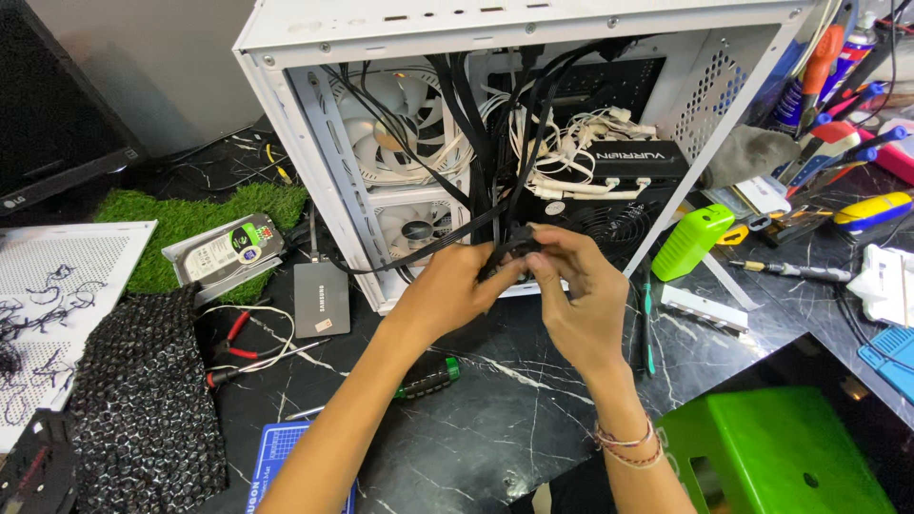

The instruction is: The person organizes cables inside a white computer case using black zip ties. They gather loose wires, wrap the ties around them, and pull them tight to secure the bundles. The person also handles a pile of used zip ties on the desk.

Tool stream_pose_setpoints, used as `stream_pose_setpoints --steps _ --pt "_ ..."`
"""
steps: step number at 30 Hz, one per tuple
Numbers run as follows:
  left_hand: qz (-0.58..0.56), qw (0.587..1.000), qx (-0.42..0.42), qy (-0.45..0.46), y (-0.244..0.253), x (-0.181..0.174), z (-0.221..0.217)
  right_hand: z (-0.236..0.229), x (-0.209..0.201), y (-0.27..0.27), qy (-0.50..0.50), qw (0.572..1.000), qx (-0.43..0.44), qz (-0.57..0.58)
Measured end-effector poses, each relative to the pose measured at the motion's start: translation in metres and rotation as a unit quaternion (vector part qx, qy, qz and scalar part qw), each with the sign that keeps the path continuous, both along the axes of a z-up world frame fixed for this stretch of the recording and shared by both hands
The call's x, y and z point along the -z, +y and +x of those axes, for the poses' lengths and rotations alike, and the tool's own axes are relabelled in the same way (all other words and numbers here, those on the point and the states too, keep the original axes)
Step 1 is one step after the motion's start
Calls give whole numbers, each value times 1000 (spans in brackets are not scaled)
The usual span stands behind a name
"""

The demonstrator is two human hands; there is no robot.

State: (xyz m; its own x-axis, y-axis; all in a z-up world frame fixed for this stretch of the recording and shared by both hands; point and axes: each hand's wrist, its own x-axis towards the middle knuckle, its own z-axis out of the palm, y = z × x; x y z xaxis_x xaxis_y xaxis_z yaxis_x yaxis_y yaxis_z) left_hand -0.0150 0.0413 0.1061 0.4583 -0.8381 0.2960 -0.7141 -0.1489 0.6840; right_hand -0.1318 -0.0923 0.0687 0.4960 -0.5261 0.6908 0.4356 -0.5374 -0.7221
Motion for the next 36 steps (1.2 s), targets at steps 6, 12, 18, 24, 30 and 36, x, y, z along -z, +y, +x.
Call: stream_pose_setpoints --steps 6,12,18,24,30,36 --pt "-13 998 17 58 -13 9 10 7 -2 -4 -1 996 -90 -6" --pt "-44 987 39 150 -16 9 11 1 -1 -1 40 996 -7 -86" --pt "-41 965 66 251 -10 14 10 4 6 -7 30 996 79 -6" --pt "-58 949 85 297 -18 43 21 5 16 -3 80 996 30 2" --pt "-102 939 90 317 -29 64 22 1 49 -5 83 995 13 48" --pt "-102 959 45 259 -32 74 18 2 41 -1 81 995 13 63"
